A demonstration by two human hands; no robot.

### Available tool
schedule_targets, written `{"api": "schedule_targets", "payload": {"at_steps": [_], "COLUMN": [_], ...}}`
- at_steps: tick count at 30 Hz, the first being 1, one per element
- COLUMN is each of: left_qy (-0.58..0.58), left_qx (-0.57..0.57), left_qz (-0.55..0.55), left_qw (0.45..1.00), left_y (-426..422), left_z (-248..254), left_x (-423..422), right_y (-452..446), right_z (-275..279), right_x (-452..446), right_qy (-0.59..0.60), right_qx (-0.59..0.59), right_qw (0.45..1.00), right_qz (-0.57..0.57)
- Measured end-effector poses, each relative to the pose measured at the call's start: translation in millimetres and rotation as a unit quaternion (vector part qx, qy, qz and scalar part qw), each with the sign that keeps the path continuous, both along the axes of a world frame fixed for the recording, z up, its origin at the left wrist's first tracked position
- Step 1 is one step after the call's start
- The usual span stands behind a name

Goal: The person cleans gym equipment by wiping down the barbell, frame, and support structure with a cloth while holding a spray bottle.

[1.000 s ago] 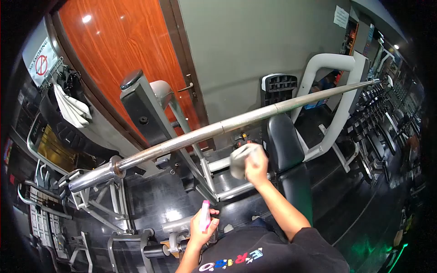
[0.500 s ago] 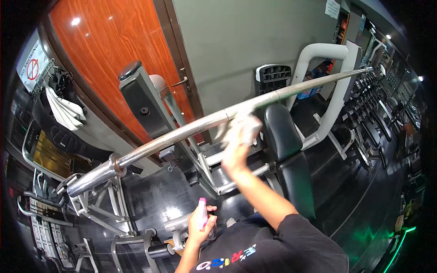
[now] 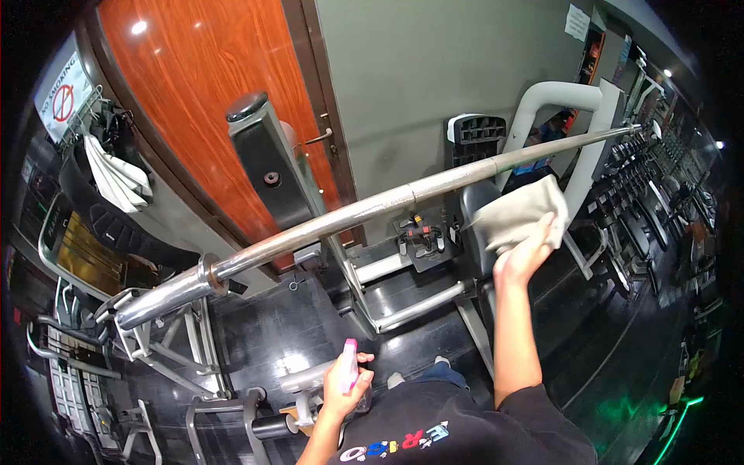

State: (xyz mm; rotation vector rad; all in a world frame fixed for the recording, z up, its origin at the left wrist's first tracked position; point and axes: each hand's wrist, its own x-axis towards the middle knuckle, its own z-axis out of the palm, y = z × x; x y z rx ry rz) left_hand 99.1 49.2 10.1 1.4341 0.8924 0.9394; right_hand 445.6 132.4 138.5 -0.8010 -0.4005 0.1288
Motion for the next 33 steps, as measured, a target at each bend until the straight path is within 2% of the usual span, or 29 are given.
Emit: {"api": "schedule_targets", "payload": {"at_steps": [1, 3, 4, 5, 7, 9, 11, 12, 13, 15, 17, 19, 20, 21, 22, 23, 24, 25, 26, 27, 28, 29, 31, 33], "left_qy": [0.001, -0.023, -0.009, 0.003, 0.005, 0.058, 0.037, 0.016, 0.017, 0.011, -0.007, -0.025, -0.031, -0.038, -0.045, -0.047, -0.051, -0.055, -0.054, -0.054, -0.048, -0.041, -0.021, -0.017], "left_qx": [0.001, 0.008, 0.015, 0.022, 0.043, 0.080, 0.070, 0.062, 0.063, 0.047, 0.028, 0.009, 0.006, 0.003, -0.007, -0.006, 0.000, 0.005, 0.023, 0.023, 0.049, 0.078, 0.108, 0.144], "left_qz": [-0.017, 0.007, -0.009, -0.025, -0.020, -0.094, -0.084, -0.072, -0.076, -0.062, -0.035, -0.004, 0.003, 0.011, 0.010, 0.010, 0.014, 0.018, 0.003, 0.002, -0.012, -0.027, -0.050, -0.065], "left_qw": [1.000, 1.000, 1.000, 0.999, 0.999, 0.991, 0.993, 0.995, 0.995, 0.997, 0.999, 1.000, 0.999, 0.999, 0.999, 0.999, 0.999, 0.998, 0.998, 0.998, 0.998, 0.996, 0.993, 0.987], "left_y": [3, 6, 9, 10, 15, 18, 14, 14, 14, 12, 8, 4, 4, 4, 4, 6, 9, 12, 16, 20, 26, 32, 46, 58], "left_z": [2, 4, 7, 8, 9, 11, 11, 10, 8, 4, 10, 15, 16, 18, 20, 22, 25, 27, 29, 32, 38, 45, 59, 77], "left_x": [2, 11, 13, 16, 21, 20, 23, 24, 24, 21, 21, 17, 14, 11, 9, 9, 11, 14, 18, 25, 33, 41, 59, 81], "right_y": [4, 38, 42, 48, 51, 56, 54, 55, 57, 56, 56, 49, 38, 32, 22, 10, 0, -9, -19, -31, -38, -42, -54, -65], "right_z": [10, -17, -6, 4, 39, 33, 47, 46, 44, 40, 42, 49, 56, 51, 41, 22, 5, -10, -22, -36, -50, -63, -83, -88], "right_x": [7, 34, 22, 4, -55, -95, -109, -106, -97, -66, -28, 17, 31, 53, 80, 97, 103, 109, 107, 110, 109, 107, 113, 121], "right_qy": [0.020, -0.182, -0.339, -0.486, -0.656, -0.692, -0.736, -0.745, -0.745, -0.780, -0.765, -0.714, -0.658, -0.609, -0.588, -0.518, -0.376, -0.350, -0.167, -0.109, -0.096, -0.023, -0.058, -0.068], "right_qx": [-0.015, -0.121, -0.179, -0.232, -0.195, -0.153, -0.131, -0.101, -0.102, -0.075, -0.055, -0.103, -0.185, -0.218, -0.235, -0.258, -0.250, -0.197, -0.129, -0.121, -0.144, -0.128, -0.187, -0.178], "right_qw": [1.000, 0.969, 0.916, 0.835, 0.727, 0.704, 0.663, 0.659, 0.660, 0.621, 0.637, 0.689, 0.725, 0.756, 0.767, 0.807, 0.887, 0.906, 0.976, 0.986, 0.981, 0.990, 0.980, 0.981], "right_qz": [-0.018, -0.113, -0.115, -0.114, -0.054, 0.051, 0.041, 0.018, 0.015, -0.019, -0.073, -0.066, -0.086, -0.105, -0.107, -0.119, -0.102, -0.135, -0.061, -0.039, -0.089, -0.057, -0.025, 0.028]}}
